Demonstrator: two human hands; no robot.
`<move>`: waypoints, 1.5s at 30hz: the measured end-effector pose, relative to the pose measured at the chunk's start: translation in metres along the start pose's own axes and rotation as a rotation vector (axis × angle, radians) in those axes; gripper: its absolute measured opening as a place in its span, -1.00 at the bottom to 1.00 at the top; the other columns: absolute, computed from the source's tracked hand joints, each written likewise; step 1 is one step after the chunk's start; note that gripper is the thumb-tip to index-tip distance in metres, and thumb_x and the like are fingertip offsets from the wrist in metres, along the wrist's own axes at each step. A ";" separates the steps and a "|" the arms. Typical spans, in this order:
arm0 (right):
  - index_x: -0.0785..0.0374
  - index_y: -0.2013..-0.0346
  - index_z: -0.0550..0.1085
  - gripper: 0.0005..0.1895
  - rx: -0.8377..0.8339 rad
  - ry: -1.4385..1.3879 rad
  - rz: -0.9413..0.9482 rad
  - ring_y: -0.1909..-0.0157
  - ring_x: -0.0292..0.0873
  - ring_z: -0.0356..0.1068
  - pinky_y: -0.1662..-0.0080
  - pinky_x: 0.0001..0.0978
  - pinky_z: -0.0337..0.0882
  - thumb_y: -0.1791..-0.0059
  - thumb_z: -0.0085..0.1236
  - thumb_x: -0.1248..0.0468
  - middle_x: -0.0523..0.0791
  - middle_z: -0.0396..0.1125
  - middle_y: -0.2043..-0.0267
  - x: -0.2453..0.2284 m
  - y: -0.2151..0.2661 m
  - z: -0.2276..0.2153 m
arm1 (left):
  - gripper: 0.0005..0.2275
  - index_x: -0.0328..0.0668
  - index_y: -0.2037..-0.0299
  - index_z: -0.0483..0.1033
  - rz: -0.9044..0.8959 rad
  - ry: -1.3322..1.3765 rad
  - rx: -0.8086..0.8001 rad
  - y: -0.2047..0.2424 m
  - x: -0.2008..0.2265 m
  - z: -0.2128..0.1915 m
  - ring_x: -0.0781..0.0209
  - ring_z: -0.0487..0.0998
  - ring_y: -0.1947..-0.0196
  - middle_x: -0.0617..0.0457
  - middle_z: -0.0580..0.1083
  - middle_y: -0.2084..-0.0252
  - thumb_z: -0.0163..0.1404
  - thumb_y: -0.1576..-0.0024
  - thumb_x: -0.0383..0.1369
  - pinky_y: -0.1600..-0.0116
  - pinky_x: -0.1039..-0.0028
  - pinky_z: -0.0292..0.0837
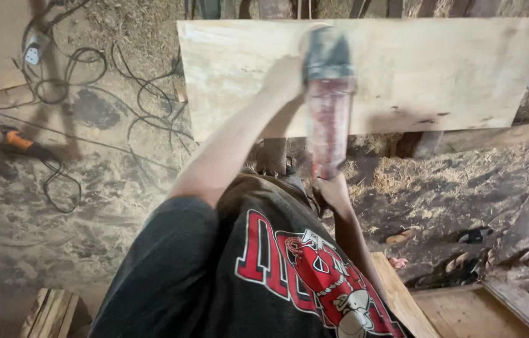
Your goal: The person uses a handheld electric sander to smooth the surface of a large wooden board. They move the sander back and forth across the board's surface in a repetitive motion.
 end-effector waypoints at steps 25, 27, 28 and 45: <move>0.44 0.21 0.53 -0.60 -0.193 0.478 0.025 0.16 0.13 0.56 0.07 -0.12 0.52 0.22 0.21 0.21 0.19 0.51 0.27 -0.107 -0.035 0.132 | -0.72 -0.33 0.11 0.58 -0.172 0.215 0.385 0.126 -0.173 -0.169 -0.36 0.61 0.24 -0.38 0.55 0.33 0.15 -0.05 -0.30 0.13 0.05 0.54; 0.46 0.20 0.52 -0.58 -0.162 0.487 -0.009 0.13 0.16 0.52 0.07 -0.09 0.50 0.24 0.28 0.22 0.21 0.49 0.27 -0.095 -0.036 0.127 | -0.72 -0.36 0.11 0.58 -0.121 0.223 0.406 0.120 -0.168 -0.163 -0.41 0.59 0.25 -0.41 0.54 0.33 0.15 -0.06 -0.32 0.16 0.03 0.52; 0.47 0.21 0.51 -0.59 -0.155 0.474 0.029 0.16 0.12 0.54 0.08 -0.10 0.52 0.24 0.26 0.23 0.19 0.49 0.28 -0.083 -0.035 0.121 | -0.75 -0.36 0.14 0.58 -0.147 0.191 0.375 0.116 -0.166 -0.153 -0.38 0.60 0.26 -0.40 0.54 0.34 0.13 -0.06 -0.34 0.14 0.04 0.53; 0.22 0.33 0.51 -0.85 -0.021 0.091 0.022 0.55 -0.29 0.40 0.49 -0.34 0.43 0.14 0.16 0.24 -0.14 0.42 0.52 -0.031 -0.005 0.038 | -0.84 -0.27 0.27 0.57 -0.027 -0.030 0.085 0.010 -0.038 -0.045 -0.31 0.62 0.27 -0.32 0.56 0.33 0.08 0.04 -0.44 0.14 0.02 0.56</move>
Point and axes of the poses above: each hand's wrist, its own y-axis away from the middle knuckle, its own z-axis out of the palm, x = y × z, the point moved 8 cm from there along -y, towards the middle knuckle
